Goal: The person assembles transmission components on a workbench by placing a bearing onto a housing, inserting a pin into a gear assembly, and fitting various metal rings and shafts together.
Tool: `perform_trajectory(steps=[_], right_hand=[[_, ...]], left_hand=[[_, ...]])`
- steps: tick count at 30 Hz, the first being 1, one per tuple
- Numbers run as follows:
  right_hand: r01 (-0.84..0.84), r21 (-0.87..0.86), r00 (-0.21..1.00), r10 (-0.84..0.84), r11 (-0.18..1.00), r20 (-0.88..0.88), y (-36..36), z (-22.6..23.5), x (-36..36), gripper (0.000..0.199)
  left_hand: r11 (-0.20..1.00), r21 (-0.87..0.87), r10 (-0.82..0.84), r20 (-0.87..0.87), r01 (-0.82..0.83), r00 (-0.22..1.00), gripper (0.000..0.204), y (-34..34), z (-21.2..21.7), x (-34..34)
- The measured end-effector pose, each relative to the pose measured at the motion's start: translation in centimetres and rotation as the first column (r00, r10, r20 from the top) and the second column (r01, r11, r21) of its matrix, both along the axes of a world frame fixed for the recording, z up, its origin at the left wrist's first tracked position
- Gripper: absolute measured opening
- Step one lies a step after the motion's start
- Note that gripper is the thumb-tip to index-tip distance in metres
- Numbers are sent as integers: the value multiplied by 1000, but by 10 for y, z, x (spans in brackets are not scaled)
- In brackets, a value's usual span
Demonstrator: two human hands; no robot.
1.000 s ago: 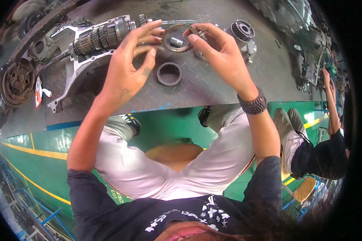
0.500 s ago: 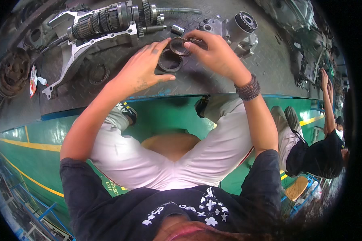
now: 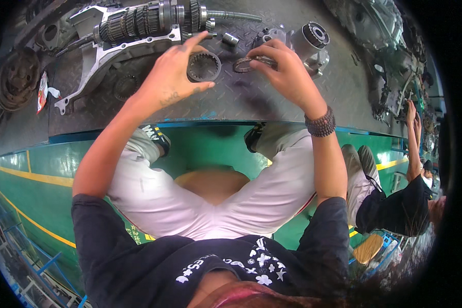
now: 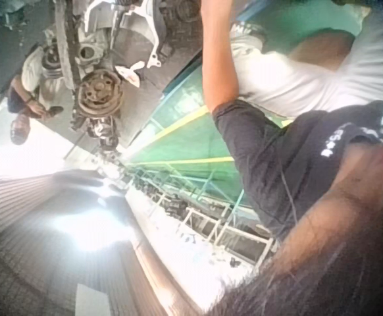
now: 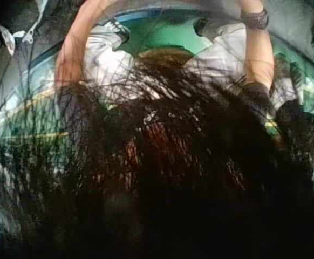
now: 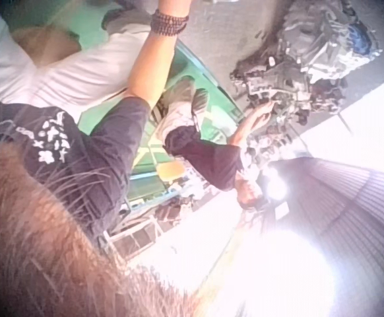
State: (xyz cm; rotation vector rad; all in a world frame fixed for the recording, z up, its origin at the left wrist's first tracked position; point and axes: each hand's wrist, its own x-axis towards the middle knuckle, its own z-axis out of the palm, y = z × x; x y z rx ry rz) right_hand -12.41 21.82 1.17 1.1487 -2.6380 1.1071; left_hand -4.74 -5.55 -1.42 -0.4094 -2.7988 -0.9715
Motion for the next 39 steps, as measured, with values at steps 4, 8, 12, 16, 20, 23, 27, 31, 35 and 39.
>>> perform_trajectory(steps=[4,8,12,16,20,23,27,31,35,39], right_hand=[[-33,8,990,31,999,139,-14,-11,-3,23],[-71,-59,978,81,996,192,-30,-25,-3,26],[-86,-83,975,101,993,199,-37,-40,-2,28],[-110,-128,971,135,986,200,-39,-38,0,31],[-110,-82,961,127,991,245,-35,-35,-2,39],[-49,-96,929,81,994,361,-38,-25,5,56],[-3,-156,955,49,988,294,-40,-35,3,72],[-37,-144,952,79,989,296,-38,-35,1,73],[-118,-132,935,155,984,320,-34,-30,-3,60],[-82,-4,930,78,997,360,-35,-27,-1,51]], left_hand=[[989,133,56,66,-64,996,103,3,28,7],[978,201,52,52,-61,997,101,8,31,4],[983,180,23,47,-31,999,101,12,27,3],[992,118,40,5,-40,999,102,10,21,4],[990,135,31,14,-33,999,102,10,15,4],[994,111,22,6,-23,1000,101,10,14,2],[997,79,-11,19,9,1000,101,11,10,2],[998,54,-12,11,12,1000,100,11,8,2],[999,39,-16,-23,17,1000,98,11,4,1],[997,40,-55,-93,58,994,95,11,-1,0]])
